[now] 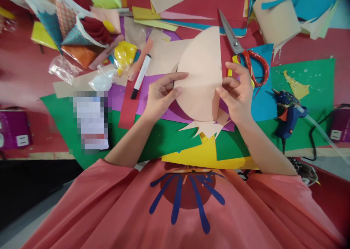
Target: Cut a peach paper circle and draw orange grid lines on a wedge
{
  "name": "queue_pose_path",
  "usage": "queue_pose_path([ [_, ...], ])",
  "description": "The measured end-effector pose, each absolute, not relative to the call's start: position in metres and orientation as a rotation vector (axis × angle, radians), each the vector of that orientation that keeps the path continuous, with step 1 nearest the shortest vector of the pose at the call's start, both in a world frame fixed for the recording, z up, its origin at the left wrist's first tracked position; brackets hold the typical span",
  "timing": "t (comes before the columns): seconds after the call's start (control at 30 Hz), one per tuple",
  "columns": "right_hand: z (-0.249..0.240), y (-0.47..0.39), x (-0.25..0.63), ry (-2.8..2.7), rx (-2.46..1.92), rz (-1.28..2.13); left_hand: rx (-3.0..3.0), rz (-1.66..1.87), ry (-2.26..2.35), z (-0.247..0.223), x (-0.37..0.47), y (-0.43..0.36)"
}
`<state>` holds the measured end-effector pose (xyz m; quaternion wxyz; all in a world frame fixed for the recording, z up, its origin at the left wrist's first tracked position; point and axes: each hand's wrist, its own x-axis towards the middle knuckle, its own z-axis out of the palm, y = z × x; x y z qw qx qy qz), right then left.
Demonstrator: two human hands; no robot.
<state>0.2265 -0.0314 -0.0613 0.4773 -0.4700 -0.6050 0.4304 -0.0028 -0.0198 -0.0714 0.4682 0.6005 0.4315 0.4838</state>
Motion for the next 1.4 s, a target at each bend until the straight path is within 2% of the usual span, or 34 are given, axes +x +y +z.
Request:
queue_pose_path([
  [0.33, -0.062, -0.030, 0.229, -1.494, -1.129, 0.967, 1.781, 1.318, 1.074, -0.068, -0.001, -0.025],
  [0.53, -0.056, -0.033, 0.227, -1.454, -1.118, 0.975, 1.932, 1.271, 1.182, -0.060, 0.001, -0.029],
  [0.83, -0.055, -0.026, 0.231, -1.631, -0.923, 1.011, 1.715, 1.437, 1.097, -0.061, 0.005, -0.028],
  [1.13, -0.051, -0.029, 0.235, -1.656, -0.973, 1.050, 1.363, 1.469, 1.191, -0.066, 0.009, -0.024],
  [1.4, -0.049, -0.034, 0.227, -1.531, -1.142, 0.951, 1.429, 1.294, 1.222, -0.058, 0.002, -0.024],
])
